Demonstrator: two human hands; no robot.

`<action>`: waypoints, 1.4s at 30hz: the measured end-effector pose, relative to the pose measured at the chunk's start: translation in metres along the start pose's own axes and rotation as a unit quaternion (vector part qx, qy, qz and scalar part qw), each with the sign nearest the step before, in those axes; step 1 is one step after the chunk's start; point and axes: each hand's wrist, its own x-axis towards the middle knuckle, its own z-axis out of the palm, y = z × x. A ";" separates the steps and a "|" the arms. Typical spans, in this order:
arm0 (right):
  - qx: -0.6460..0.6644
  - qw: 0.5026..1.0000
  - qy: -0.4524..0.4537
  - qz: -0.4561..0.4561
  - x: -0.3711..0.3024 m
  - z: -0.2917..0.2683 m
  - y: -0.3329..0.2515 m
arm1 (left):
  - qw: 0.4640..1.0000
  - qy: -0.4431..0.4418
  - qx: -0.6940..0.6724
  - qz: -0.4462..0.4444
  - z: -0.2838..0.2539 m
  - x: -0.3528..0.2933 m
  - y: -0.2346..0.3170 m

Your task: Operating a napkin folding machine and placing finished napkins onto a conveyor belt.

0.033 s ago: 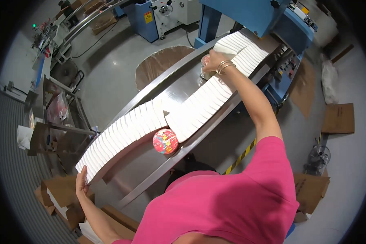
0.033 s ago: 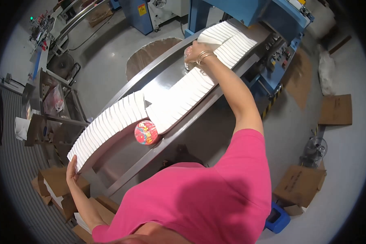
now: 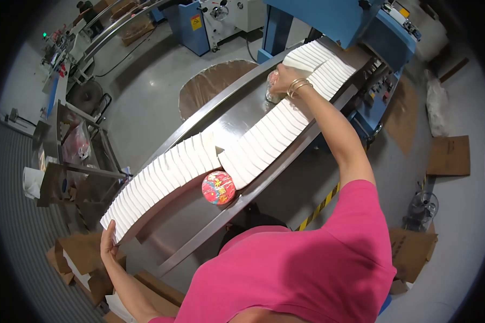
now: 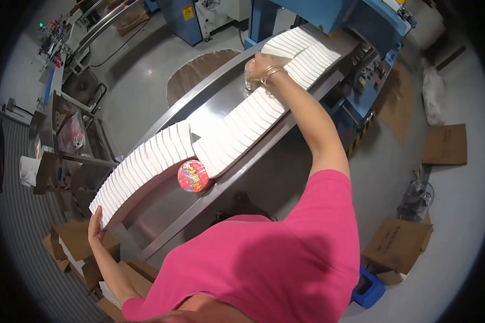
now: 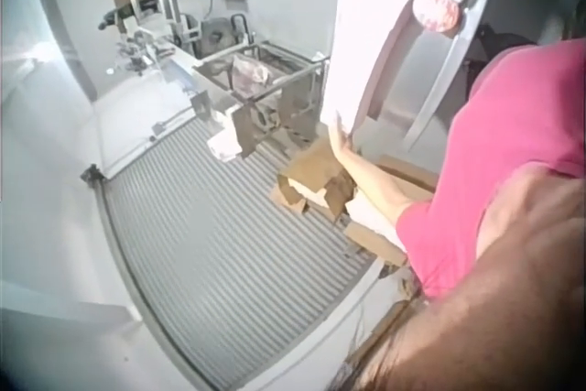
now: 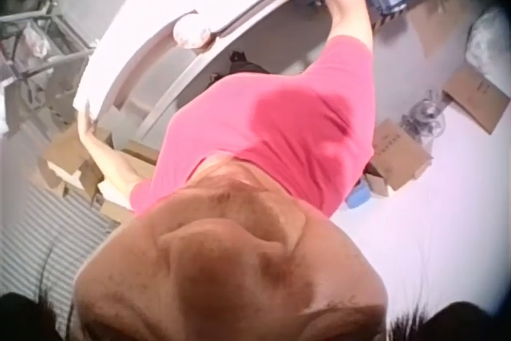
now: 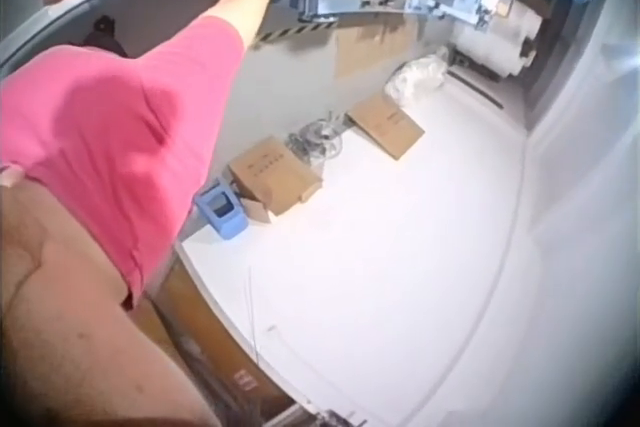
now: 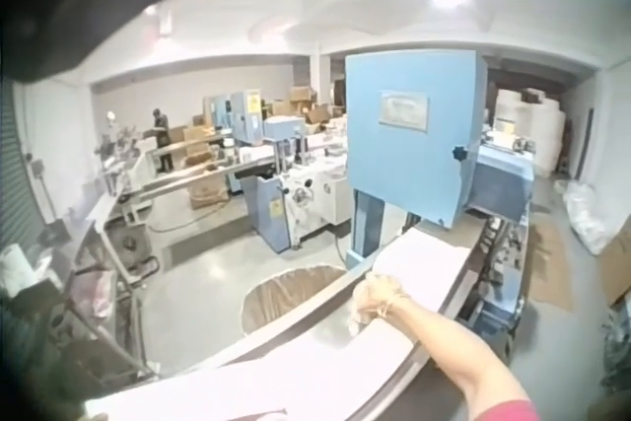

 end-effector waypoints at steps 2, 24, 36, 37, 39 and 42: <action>0.004 0.999 0.032 -0.003 0.013 0.004 0.007 | 1.000 0.013 0.002 -0.003 0.003 -0.003 0.001; 0.213 0.926 -0.300 -0.084 -0.109 0.062 -0.233 | 0.994 -0.033 -0.100 0.037 0.020 -0.012 0.005; 0.293 0.901 -0.318 -0.043 -0.155 0.064 -0.302 | 0.995 -0.054 -0.064 0.062 0.025 -0.015 0.006; 0.329 0.889 -0.314 -0.051 -0.158 0.073 -0.306 | 0.992 -0.062 -0.083 0.072 0.020 -0.013 0.002; 0.397 0.854 -0.329 -0.062 -0.166 0.076 -0.304 | 0.986 -0.055 -0.098 0.119 0.015 -0.014 -0.005; 0.424 0.838 -0.340 -0.056 -0.171 0.098 -0.296 | 0.980 -0.044 -0.088 0.175 0.004 -0.020 -0.021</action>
